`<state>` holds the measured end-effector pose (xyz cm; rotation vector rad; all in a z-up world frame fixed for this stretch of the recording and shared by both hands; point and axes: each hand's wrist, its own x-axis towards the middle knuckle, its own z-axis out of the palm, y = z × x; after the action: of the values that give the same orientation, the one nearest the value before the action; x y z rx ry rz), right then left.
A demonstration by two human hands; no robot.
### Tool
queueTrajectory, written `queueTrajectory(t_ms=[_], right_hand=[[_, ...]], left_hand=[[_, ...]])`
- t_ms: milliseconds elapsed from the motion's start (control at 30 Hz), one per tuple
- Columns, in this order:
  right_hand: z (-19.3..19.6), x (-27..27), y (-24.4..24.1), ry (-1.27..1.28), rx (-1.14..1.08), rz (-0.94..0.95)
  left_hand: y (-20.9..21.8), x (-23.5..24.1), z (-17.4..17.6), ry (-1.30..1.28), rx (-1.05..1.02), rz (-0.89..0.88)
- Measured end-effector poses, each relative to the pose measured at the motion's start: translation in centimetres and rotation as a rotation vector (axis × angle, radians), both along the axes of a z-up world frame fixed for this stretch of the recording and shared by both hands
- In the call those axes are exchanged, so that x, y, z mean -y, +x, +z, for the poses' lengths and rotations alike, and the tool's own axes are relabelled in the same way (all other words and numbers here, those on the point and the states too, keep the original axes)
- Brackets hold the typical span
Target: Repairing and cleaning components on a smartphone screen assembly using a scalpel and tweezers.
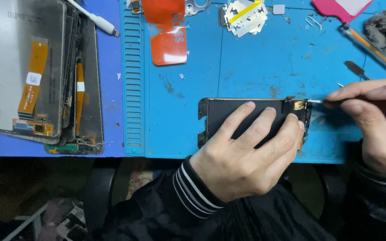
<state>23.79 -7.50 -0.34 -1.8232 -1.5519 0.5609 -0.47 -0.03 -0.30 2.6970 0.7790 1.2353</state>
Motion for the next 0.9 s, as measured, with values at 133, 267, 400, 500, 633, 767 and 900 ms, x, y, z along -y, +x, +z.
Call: queueTrajectory(t_ms=[133,267,400,500,633,767,900], right_hand=[[-0.8,0.0,1.9,-0.038,0.014,-0.024],[0.0,0.3,1.1,-0.052,0.012,-0.045],[0.9,-0.1,-0.1,0.071,-0.002,0.093],[2.2,-0.4,-1.1,0.029,0.01,0.145],[2.3,-0.4,-1.6,0.026,-0.003,0.126],[2.2,-0.8,-1.9,0.02,-0.01,0.125],[1.6,-0.7,-2.1,0.049,-0.006,0.068]], left_hand=[[0.0,0.1,0.0,-0.002,0.016,-0.007],[0.1,0.1,0.0,0.039,0.003,0.007],[0.0,0.2,-0.1,0.058,0.0,0.008],[-0.2,0.3,-0.1,0.068,-0.017,0.014],[-0.1,0.2,-0.2,0.067,0.007,0.014],[-0.1,0.3,-0.2,0.054,0.018,0.013],[-0.1,0.1,-0.1,0.063,0.003,0.017]])
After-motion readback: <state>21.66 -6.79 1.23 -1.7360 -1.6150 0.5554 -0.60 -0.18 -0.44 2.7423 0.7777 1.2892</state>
